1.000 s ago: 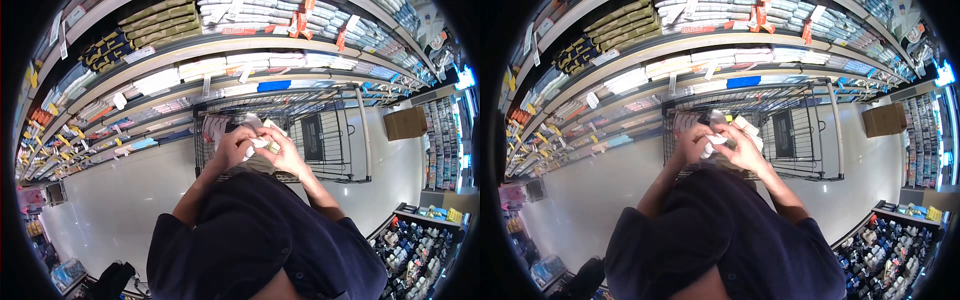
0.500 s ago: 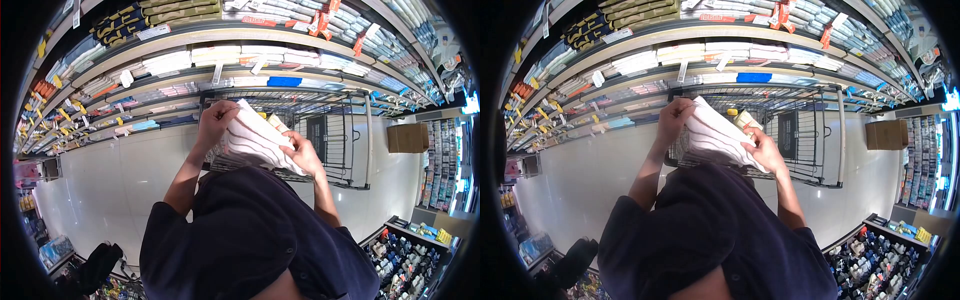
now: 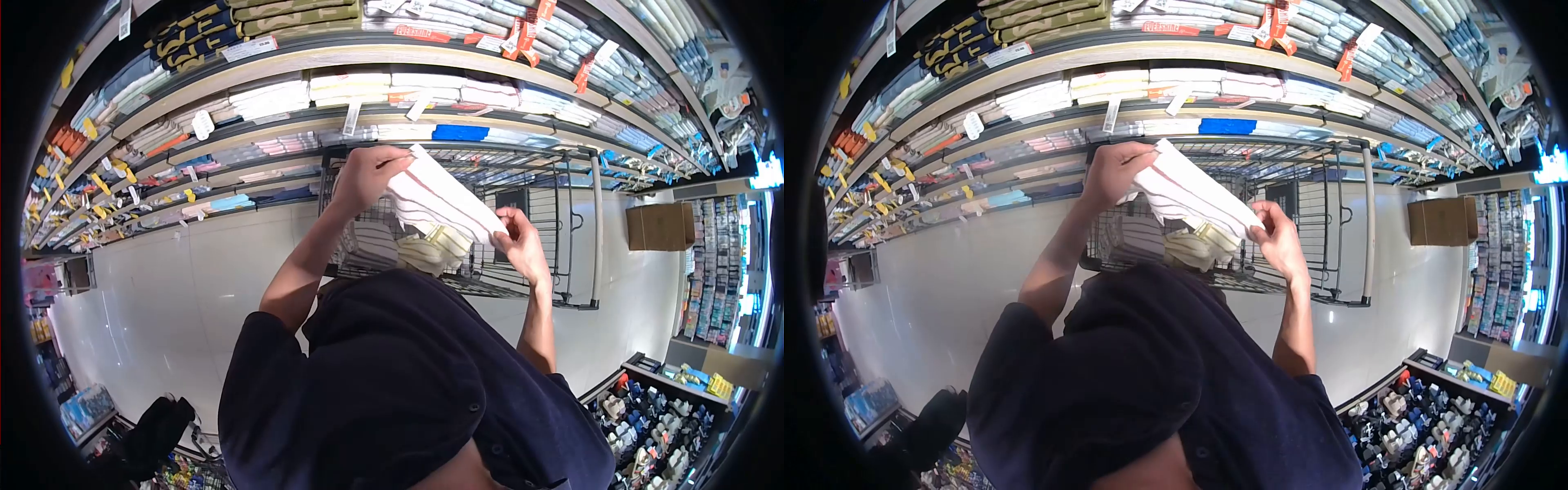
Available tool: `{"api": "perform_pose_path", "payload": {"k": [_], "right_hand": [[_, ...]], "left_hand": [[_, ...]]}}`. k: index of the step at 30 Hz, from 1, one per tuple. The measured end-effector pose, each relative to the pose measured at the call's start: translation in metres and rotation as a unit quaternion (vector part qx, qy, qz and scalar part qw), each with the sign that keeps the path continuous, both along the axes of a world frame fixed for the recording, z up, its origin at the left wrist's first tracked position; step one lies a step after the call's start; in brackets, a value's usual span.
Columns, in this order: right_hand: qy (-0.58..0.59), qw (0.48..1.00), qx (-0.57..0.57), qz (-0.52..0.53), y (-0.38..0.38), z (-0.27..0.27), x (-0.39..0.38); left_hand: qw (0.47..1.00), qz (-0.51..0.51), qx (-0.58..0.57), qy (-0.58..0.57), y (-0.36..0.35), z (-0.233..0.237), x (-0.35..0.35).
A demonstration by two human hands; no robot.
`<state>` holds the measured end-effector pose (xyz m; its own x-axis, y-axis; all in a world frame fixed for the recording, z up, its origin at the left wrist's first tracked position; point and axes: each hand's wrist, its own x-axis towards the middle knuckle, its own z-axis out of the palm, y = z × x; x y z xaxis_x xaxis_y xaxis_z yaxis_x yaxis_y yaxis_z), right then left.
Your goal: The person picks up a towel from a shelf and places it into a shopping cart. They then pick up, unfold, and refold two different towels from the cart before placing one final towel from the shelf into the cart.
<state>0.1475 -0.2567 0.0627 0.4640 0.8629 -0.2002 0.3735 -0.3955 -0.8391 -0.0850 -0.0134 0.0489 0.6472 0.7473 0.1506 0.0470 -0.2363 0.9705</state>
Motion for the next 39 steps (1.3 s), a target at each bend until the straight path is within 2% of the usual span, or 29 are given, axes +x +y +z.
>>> {"api": "perform_pose_path", "payload": {"k": [2, 4, 6, 7, 9, 10, 12, 13, 14, 16, 18, 22, 23, 27, 30, 33, 34, 36, 38, 39], "right_hand": [[0.046, 0.999, -0.008, -0.013, -0.002, 0.002, -0.001], [0.034, 0.999, -0.017, -0.005, -0.003, 0.003, 0.000], [0.027, 0.998, -0.055, 0.006, -0.005, 0.001, 0.004], [0.027, 0.998, -0.057, 0.011, -0.007, -0.004, 0.008], [0.009, 0.994, -0.109, 0.027, -0.005, -0.009, 0.013], [0.008, 0.993, -0.109, 0.033, -0.003, -0.008, 0.010], [-0.045, 0.998, -0.035, 0.036, 0.002, 0.000, 0.000], [0.033, 0.999, 0.018, -0.003, 0.010, 0.010, -0.011], [0.032, 0.999, 0.018, -0.006, 0.019, 0.013, -0.020], [0.001, 0.980, 0.191, 0.055, 0.035, 0.017, -0.035], [-0.044, 0.973, 0.213, 0.080, 0.049, 0.029, -0.052], [-0.028, 0.973, 0.215, 0.082, 0.058, 0.018, -0.056], [-0.019, 0.969, 0.243, 0.040, 0.058, 0.017, -0.061], [-0.003, 0.976, 0.213, 0.038, 0.057, 0.005, -0.060], [0.063, 0.974, 0.216, 0.011, 0.059, 0.002, -0.066], [0.060, 0.984, 0.159, -0.044, 0.057, 0.004, -0.071], [0.080, 0.984, 0.149, -0.057, 0.055, -0.004, -0.070], [0.098, 0.983, 0.140, -0.072, 0.054, -0.006, -0.069], [0.131, 0.978, 0.136, -0.089, 0.051, -0.001, -0.072], [0.130, 0.978, 0.135, -0.091, 0.050, 0.000, -0.074]], "left_hand": [[0.995, -0.032, -0.067, -0.062, 0.002, -0.003, 0.005], [0.995, -0.027, -0.079, -0.058, 0.003, 0.000, 0.006], [0.986, -0.039, -0.163, -0.013, 0.005, 0.005, 0.005], [0.986, -0.034, -0.164, -0.014, 0.007, 0.009, 0.004], [0.959, -0.106, -0.261, 0.022, 0.012, 0.016, 0.003], [0.960, -0.099, -0.262, 0.020, 0.012, 0.011, 0.005], [0.968, -0.162, -0.180, -0.064, 0.012, -0.001, 0.015], [0.969, -0.187, -0.153, -0.049, 0.010, 0.005, 0.017], [0.969, -0.190, -0.153, -0.049, 0.006, 0.003, 0.020], [0.956, -0.271, -0.093, -0.065, -0.003, 0.000, 0.030], [0.952, -0.301, -0.032, -0.053, -0.009, -0.001, 0.037], [0.955, -0.293, -0.037, -0.041, -0.019, 0.006, 0.036], [0.958, -0.279, -0.044, -0.051, -0.021, 0.006, 0.034], [0.966, -0.247, -0.022, -0.069, -0.026, 0.006, 0.028], [0.972, -0.221, -0.016, -0.079, -0.037, 0.006, 0.027], [0.982, -0.154, 0.101, -0.048, -0.051, 0.002, 0.031], [0.981, -0.156, 0.101, -0.049, -0.055, -0.003, 0.033], [0.988, -0.122, 0.083, -0.052, -0.061, -0.007, 0.035], [0.989, -0.130, 0.055, -0.047, -0.065, -0.006, 0.034], [0.989, -0.141, -0.037, -0.033, -0.066, -0.007, 0.033]]}}
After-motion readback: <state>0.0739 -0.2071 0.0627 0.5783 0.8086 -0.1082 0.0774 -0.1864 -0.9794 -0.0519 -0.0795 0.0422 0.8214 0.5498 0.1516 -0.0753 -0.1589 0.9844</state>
